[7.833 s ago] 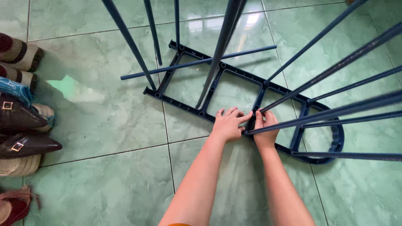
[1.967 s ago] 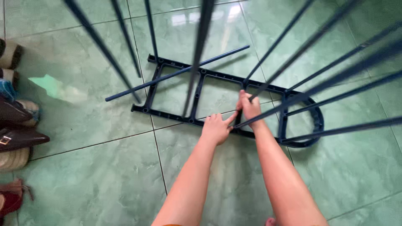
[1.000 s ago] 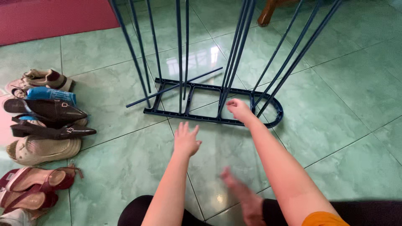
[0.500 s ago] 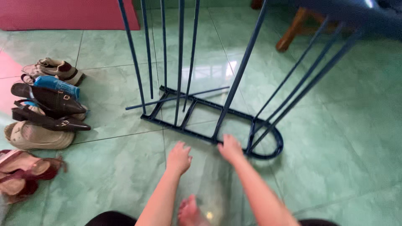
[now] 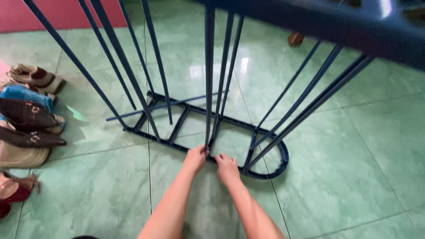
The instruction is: The person assembles a blue rack by hand, inserting multiple rods into the base frame and then pressing the top handle piece onto the upright rods.
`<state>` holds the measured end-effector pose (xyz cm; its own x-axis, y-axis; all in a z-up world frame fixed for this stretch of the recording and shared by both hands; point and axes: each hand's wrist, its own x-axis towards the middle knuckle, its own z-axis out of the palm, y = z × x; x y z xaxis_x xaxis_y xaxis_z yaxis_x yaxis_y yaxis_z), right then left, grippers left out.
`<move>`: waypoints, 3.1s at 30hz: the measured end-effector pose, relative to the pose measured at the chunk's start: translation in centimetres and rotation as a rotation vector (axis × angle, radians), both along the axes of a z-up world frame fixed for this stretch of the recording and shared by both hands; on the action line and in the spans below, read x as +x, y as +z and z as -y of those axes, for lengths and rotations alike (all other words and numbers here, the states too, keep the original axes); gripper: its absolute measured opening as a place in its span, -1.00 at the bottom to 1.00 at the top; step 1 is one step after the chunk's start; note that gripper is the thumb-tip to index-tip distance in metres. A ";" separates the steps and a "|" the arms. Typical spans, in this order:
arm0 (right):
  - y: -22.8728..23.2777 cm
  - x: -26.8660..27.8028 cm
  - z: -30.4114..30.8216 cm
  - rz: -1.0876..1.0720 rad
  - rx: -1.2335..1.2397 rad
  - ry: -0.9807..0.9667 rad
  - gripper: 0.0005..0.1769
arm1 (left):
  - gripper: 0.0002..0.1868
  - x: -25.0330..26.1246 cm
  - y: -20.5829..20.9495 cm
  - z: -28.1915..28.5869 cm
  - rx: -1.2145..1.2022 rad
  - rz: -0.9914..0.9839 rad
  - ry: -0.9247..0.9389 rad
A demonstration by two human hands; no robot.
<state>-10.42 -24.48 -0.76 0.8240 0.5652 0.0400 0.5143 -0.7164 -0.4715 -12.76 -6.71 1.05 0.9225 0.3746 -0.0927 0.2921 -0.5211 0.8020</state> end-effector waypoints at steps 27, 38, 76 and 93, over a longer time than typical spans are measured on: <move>0.9 -0.1 -0.1 -0.055 -0.110 0.010 -0.59 | -0.77 -1.9 3.7 -0.6 0.028 -0.159 -0.144; 1.8 0.0 0.6 -0.030 -0.112 0.064 -0.57 | -0.78 -2.2 4.5 -0.1 0.061 -0.146 -0.145; 1.2 1.0 1.9 -0.094 -0.090 0.118 -0.59 | -0.79 -2.7 3.9 -1.6 0.053 -0.136 -0.210; 7.7 2.7 -1.0 -0.192 0.376 0.211 -0.36 | -0.41 -7.0 2.1 -2.9 0.497 -0.164 -0.330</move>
<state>-7.75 -23.45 6.98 0.7055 0.6963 0.1324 0.5086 -0.3672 -0.7788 -19.78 -3.84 3.14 0.9856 0.1064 -0.1313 0.1507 -0.9049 0.3981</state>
